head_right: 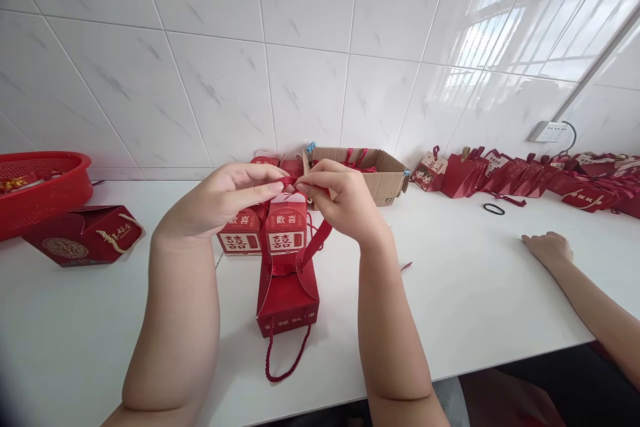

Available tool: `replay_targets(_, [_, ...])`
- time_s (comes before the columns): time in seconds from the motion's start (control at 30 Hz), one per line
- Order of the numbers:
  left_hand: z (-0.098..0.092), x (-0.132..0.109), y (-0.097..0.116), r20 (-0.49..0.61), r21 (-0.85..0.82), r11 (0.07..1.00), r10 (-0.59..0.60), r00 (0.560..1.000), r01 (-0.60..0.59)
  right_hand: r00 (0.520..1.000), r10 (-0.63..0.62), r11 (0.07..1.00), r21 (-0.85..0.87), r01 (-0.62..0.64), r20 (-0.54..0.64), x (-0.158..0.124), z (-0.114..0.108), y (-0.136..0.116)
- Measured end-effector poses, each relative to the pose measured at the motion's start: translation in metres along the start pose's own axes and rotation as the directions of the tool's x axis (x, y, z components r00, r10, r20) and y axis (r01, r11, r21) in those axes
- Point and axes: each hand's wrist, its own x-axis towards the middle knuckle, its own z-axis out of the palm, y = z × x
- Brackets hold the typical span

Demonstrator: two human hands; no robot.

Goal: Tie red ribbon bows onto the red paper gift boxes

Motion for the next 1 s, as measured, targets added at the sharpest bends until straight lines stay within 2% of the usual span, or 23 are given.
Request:
replay_targets(0.1, [-0.006,-0.003,-0.003,0.058,0.04,0.998,0.035,0.998,-0.037,1.0,0.002,1.0,0.001,-0.002,-0.015,0.0,0.001,0.0])
replay_targets(0.2, [-0.007,-0.004,-0.006,0.073,0.119,0.985,0.119,0.99,-0.127,1.0,-0.003,1.0,0.009,0.003,-0.01,0.0,0.0,0.0])
replay_targets(0.37, [0.005,0.0,-0.006,0.006,0.152,0.964,0.222,0.975,-0.22,1.0,0.005,0.999,0.037,-0.004,-0.01,0.0,0.001,0.0])
replay_targets(0.57, [0.018,0.006,-0.001,-0.167,0.201,0.945,0.292,0.942,-0.258,1.0,0.02,0.996,0.082,-0.018,-0.021,0.0,0.002,-0.002])
replay_targets(0.8, [0.016,0.0,0.007,-0.28,0.26,0.943,0.281,0.918,-0.209,0.977,0.2,0.957,0.226,-0.18,-0.069,0.0,0.014,-0.011])
replay_targets(1.0, [0.008,-0.012,0.019,-0.315,0.326,0.931,0.271,0.91,-0.164,0.916,0.37,0.832,0.492,-0.254,-0.153,-0.01,0.028,-0.021])
